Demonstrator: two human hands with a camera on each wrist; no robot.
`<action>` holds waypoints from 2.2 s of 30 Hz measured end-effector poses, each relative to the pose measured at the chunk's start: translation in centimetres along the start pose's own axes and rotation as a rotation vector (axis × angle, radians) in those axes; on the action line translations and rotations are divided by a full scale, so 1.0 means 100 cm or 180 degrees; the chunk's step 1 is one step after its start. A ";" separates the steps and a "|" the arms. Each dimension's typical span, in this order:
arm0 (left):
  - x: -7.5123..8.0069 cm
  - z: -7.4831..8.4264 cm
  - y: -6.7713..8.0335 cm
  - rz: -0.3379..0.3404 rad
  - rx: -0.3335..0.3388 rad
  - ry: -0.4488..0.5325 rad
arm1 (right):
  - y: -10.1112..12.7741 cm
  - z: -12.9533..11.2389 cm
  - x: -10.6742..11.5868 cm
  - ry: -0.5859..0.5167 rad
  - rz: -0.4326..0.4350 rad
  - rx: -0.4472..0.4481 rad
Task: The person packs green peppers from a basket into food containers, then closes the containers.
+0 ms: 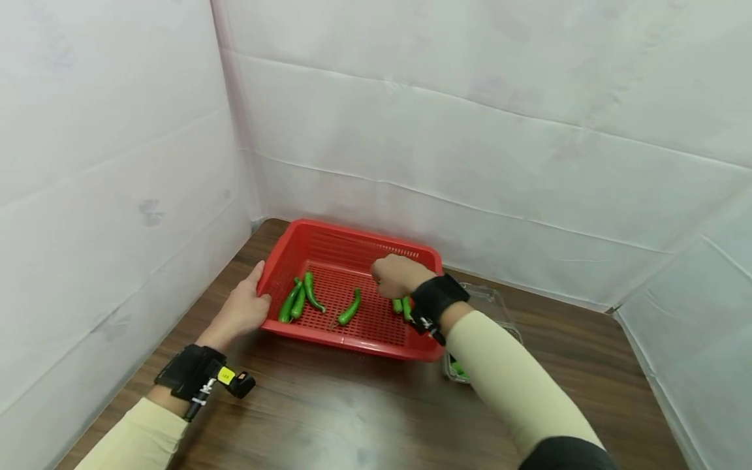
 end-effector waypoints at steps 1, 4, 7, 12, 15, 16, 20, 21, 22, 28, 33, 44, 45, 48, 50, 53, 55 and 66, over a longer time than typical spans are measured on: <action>-0.002 0.001 0.000 0.0005 0.0000 0.0017 | -0.010 -0.002 -0.004 0.0009 -0.0080 -0.0035; -0.007 0.001 0.002 0.0022 0.0005 0.0052 | -0.032 -0.009 -0.017 -0.0108 -0.0303 -0.0203; -0.012 0.003 0.004 0.0030 0.0022 0.0078 | -0.047 -0.014 -0.031 -0.0266 -0.0463 -0.0405; -0.020 0.006 0.008 0.0069 -0.0010 0.0121 | -0.056 -0.019 -0.051 -0.0341 -0.0475 -0.0535; -0.023 0.008 0.011 0.0091 -0.0027 0.0144 | -0.057 -0.019 -0.060 -0.0581 -0.0476 -0.0638; -0.024 0.009 0.012 0.0097 -0.0029 0.0147 | -0.057 -0.019 -0.062 -0.0692 -0.0476 -0.0687; -0.024 0.010 0.016 0.0101 -0.0033 0.0182 | -0.057 -0.019 -0.070 -0.1149 -0.0563 -0.0832; -0.024 0.010 0.017 0.0097 -0.0042 0.0186 | -0.057 -0.019 -0.071 -0.1225 -0.0586 -0.0845; -0.023 0.010 0.018 0.0092 -0.0042 0.0190 | -0.057 -0.020 -0.072 -0.1295 -0.0604 -0.0857; -0.019 0.010 0.020 0.0102 -0.0039 0.0170 | -0.058 -0.022 -0.071 -0.1391 -0.0645 -0.0909; -0.018 0.010 0.020 0.0091 0.0053 0.0200 | -0.061 -0.022 -0.072 -0.1242 -0.0724 -0.0911; -0.021 0.006 0.021 0.0104 0.0078 0.0204 | -0.058 -0.019 -0.080 -0.1608 -0.0770 -0.1009; -0.021 0.005 0.021 0.0103 0.0078 0.0212 | -0.057 -0.019 -0.081 -0.1620 -0.0776 -0.1011; -0.022 0.005 0.022 0.0117 0.0048 0.0273 | -0.057 -0.019 -0.081 -0.1594 -0.0796 -0.1004; -0.022 0.006 0.023 0.0126 0.0018 0.0277 | -0.059 -0.020 -0.080 -0.1499 -0.0790 -0.0935; -0.020 0.005 0.023 0.0138 -0.0028 0.0249 | -0.060 -0.020 -0.079 -0.1367 -0.0762 -0.0849; -0.019 0.005 0.023 0.0141 -0.0049 0.0217 | -0.061 -0.021 -0.079 -0.1321 -0.0749 -0.0795; -0.017 0.003 0.019 0.0138 -0.0021 0.0195 | -0.064 -0.020 -0.081 -0.1442 -0.0646 -0.0715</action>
Point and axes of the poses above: each hand's wrist, its own y-axis away from the middle knuckle, its own x-axis out of the back of the hand, z = x × y, the point moved 2 cm from there along -y, towards the middle knuckle, and after that the axes turned 10 degrees about y, right-handed, at the moved point
